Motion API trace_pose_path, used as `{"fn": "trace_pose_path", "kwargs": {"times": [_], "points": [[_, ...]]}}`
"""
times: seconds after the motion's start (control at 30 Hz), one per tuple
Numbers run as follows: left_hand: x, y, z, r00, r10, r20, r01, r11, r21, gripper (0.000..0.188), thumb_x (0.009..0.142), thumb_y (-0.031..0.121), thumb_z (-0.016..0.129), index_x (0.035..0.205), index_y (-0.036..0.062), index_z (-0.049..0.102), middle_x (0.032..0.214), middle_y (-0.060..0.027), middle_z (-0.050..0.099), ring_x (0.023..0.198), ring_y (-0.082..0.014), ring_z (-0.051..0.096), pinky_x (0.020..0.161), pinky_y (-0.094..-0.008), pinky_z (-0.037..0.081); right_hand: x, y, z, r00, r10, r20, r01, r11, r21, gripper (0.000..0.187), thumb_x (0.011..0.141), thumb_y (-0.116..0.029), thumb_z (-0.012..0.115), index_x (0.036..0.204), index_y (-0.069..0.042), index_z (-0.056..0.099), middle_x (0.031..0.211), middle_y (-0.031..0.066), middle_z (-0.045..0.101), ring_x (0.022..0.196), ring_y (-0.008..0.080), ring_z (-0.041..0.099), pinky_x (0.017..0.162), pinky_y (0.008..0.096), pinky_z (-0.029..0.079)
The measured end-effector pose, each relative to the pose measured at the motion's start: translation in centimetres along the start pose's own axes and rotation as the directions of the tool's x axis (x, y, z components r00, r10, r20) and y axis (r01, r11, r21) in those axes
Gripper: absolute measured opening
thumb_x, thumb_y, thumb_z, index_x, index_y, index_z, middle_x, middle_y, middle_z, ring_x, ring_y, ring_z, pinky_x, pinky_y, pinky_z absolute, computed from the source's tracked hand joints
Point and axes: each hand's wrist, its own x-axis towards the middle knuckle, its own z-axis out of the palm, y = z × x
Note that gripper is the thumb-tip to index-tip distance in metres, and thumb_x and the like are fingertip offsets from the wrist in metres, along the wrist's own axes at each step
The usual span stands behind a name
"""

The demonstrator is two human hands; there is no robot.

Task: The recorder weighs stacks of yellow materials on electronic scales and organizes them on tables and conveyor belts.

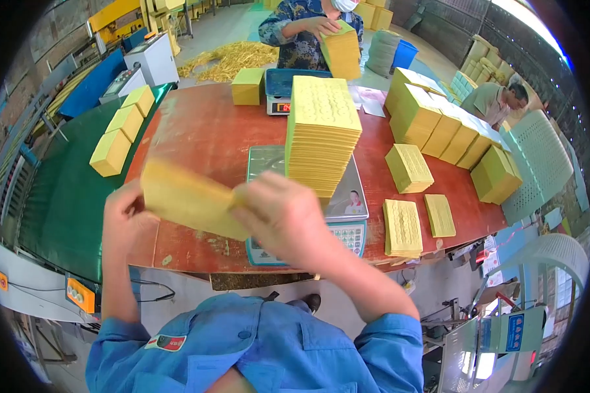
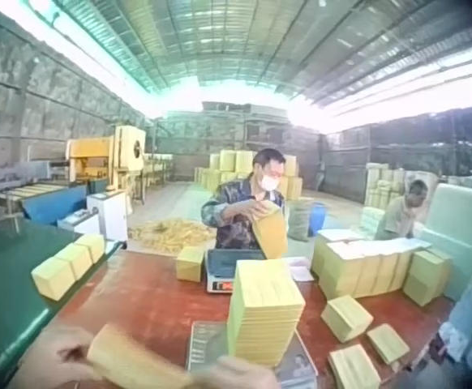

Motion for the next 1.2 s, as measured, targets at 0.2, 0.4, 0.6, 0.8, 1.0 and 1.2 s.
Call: {"fn": "trace_pose_path", "kwargs": {"times": [0.2,0.4,0.6,0.8,1.0,1.2], "points": [[9.6,3.0,9.3,0.993,0.054,0.104,0.057,0.549,-0.834,0.044,0.091,0.03,0.066,0.122,0.0003,0.058,0.112,-0.005,0.064,0.102,-0.0152,0.062,0.083,-0.0328,0.051,3.2,4.9,-6.5,0.89,0.437,-0.129,-0.358,0.846,0.396,0.024,0.088,-0.019,0.067,0.092,0.005,0.064,0.072,0.0024,0.061,0.065,0.0088,0.055,0.057,0.0289,0.043],[19.7,5.3,13.4,0.973,-0.075,0.219,0.217,0.628,-0.748,0.027,0.092,0.022,0.064,0.108,0.0004,0.062,0.096,-0.0079,0.069,0.079,-0.0166,0.067,0.069,-0.0297,0.053,5.2,10.7,-10.5,0.773,0.626,-0.107,-0.465,0.672,0.576,0.026,0.089,-0.022,0.066,0.101,0.001,0.069,0.086,0.0032,0.066,0.071,0.0097,0.059,0.064,0.0247,0.048],[25.1,4.4,14.6,0.952,-0.184,0.245,0.298,0.749,-0.593,0.029,0.087,0.033,0.071,0.092,0.0044,0.067,0.079,-0.0074,0.07,0.062,-0.0138,0.065,0.053,-0.0257,0.047,6.3,16.1,-12.6,0.716,0.698,0.029,-0.616,0.611,0.497,0.019,0.089,-0.025,0.065,0.087,-0.007,0.067,0.077,-0.0004,0.061,0.068,0.0094,0.059,0.06,0.0241,0.046],[25.7,3.0,15.3,0.911,-0.31,0.273,0.407,0.782,-0.472,0.026,0.084,0.034,0.074,0.084,0.009,0.067,0.073,-0.006,0.069,0.054,-0.0112,0.061,0.044,-0.023,0.032,6.1,17.7,-12.1,0.694,0.709,0.12,-0.672,0.58,0.46,0.019,0.087,-0.025,0.066,0.082,-0.007,0.065,0.074,0.0002,0.062,0.063,0.0091,0.058,0.053,0.0238,0.042],[25.9,2.7,15.9,0.905,-0.338,0.26,0.423,0.784,-0.454,0.023,0.084,0.031,0.074,0.078,0.0111,0.064,0.07,-0.0051,0.069,0.052,-0.0098,0.056,0.046,-0.0242,0.038,5.5,18.2,-11.7,0.705,0.705,0.083,-0.622,0.557,0.551,0.017,0.087,-0.019,0.066,0.085,-0.002,0.065,0.073,0.0032,0.063,0.057,0.0087,0.057,0.043,0.0206,0.036],[25.5,2.4,15.6,0.899,-0.329,0.289,0.432,0.773,-0.464,0.023,0.084,0.031,0.074,0.077,0.0115,0.062,0.07,-0.0055,0.069,0.052,-0.0103,0.056,0.046,-0.0226,0.037,5.2,18.0,-10.8,0.711,0.699,0.075,-0.62,0.574,0.535,0.022,0.086,-0.02,0.069,0.1,-0.004,0.066,0.078,-0.0004,0.061,0.065,0.0082,0.057,0.058,0.0242,0.045]]}}
